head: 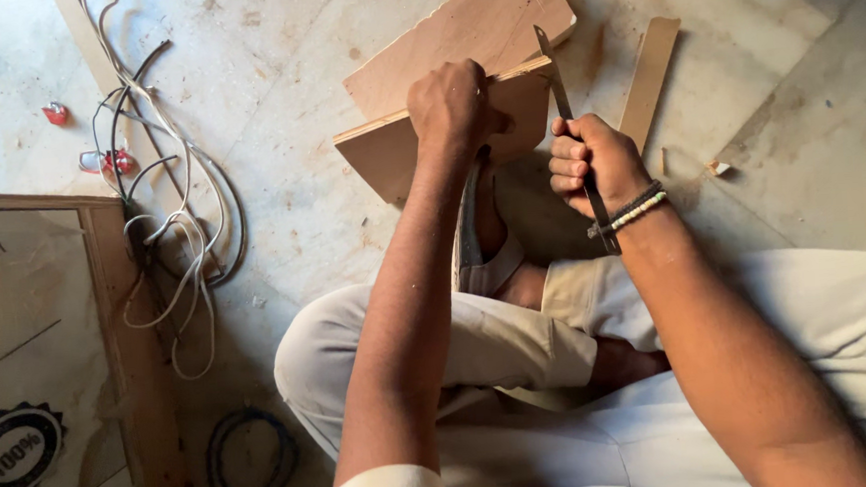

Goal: The person sits on the floor and uses a hand saw to smooth the edges of a rectangular wooden piece. They hold the wood with one hand and repeatedly scrape the saw along the edges to remove roughness.

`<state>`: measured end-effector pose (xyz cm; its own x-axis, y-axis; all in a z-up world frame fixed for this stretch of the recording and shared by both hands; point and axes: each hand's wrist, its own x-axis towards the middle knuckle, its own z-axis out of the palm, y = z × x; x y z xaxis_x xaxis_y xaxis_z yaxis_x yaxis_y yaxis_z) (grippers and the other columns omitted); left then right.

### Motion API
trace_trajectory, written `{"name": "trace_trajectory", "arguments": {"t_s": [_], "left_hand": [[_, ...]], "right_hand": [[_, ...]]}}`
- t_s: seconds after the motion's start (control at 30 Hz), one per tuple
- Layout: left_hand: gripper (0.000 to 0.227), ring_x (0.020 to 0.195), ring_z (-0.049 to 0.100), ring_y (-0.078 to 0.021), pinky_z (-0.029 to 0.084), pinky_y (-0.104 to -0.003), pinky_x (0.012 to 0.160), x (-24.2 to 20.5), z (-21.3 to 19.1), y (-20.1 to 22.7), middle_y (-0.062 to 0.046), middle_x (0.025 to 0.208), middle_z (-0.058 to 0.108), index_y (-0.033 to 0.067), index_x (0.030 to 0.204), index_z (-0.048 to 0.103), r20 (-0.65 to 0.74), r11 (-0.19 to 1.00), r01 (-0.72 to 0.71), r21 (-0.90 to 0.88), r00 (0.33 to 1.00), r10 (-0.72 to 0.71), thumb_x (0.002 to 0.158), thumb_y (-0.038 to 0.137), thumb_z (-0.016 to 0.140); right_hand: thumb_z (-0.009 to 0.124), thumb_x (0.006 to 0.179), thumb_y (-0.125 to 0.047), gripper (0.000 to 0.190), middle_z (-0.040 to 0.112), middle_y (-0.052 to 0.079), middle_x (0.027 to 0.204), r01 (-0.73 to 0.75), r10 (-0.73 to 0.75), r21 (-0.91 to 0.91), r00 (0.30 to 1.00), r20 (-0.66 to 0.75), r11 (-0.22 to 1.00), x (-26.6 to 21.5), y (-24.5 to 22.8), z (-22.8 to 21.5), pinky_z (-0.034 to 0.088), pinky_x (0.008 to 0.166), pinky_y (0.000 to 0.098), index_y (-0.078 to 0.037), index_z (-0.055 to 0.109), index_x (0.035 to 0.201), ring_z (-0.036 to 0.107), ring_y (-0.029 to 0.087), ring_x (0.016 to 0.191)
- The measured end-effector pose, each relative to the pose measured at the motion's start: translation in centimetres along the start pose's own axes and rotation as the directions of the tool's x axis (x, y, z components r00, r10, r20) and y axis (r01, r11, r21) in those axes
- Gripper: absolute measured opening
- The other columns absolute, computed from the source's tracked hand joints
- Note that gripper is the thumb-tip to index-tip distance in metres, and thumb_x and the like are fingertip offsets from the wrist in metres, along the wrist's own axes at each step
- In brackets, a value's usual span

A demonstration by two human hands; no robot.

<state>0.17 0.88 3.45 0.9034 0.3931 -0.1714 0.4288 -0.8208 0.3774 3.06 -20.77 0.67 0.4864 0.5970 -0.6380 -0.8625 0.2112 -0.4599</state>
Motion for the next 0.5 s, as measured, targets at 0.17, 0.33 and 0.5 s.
{"name": "trace_trajectory", "arguments": {"t_s": [0.17, 0.33, 0.5], "left_hand": [[0.053, 0.075, 0.074, -0.0232, 0.054, -0.037, 0.068, 0.8, 0.4, -0.5, -0.007, 0.081, 0.077, 0.015, 0.088, 0.08, 0.003, 0.999, 0.038, -0.013, 0.999, -0.038, 0.051, 0.048, 0.098], [0.055, 0.075, 0.074, -0.0241, 0.054, -0.037, 0.068, 0.9, 0.7, -1.0, -0.008, 0.081, 0.077, 0.0143, 0.09, 0.079, -0.034, 0.998, 0.042, -0.043, 0.998, -0.044, 0.051, 0.048, 0.098], [0.047, 0.067, 0.075, -0.0205, 0.056, -0.037, 0.06, 0.0, 1.6, 0.3, -0.005, 0.077, 0.076, 0.0143, 0.091, 0.077, 0.014, 0.994, 0.11, 0.004, 0.994, -0.11, 0.064, 0.05, 0.092]], "right_hand": [[0.052, 0.101, -0.021, 0.01, 0.042, -0.009, 0.061, -0.018, 0.019, -0.032, 0.999, 0.044, 0.999, 1.7, -0.8, 1.0, 0.034, 0.046, 0.0206, -0.013, 0.054, 0.097, 0.038, 0.004, 0.05], [0.05, 0.1, -0.023, 0.009, 0.048, -0.009, 0.064, -0.141, 0.138, -0.07, 0.99, -0.04, 0.988, 3.9, -2.4, 1.7, 0.04, 0.048, 0.0201, -0.015, 0.055, 0.098, 0.045, 0.004, 0.054], [0.049, 0.107, -0.02, 0.012, 0.046, -0.01, 0.065, -0.25, 0.227, 0.054, 0.936, 0.269, 0.967, 3.7, -4.8, -2.3, 0.039, 0.047, 0.0174, -0.011, 0.057, 0.106, 0.042, 0.002, 0.051]]}}
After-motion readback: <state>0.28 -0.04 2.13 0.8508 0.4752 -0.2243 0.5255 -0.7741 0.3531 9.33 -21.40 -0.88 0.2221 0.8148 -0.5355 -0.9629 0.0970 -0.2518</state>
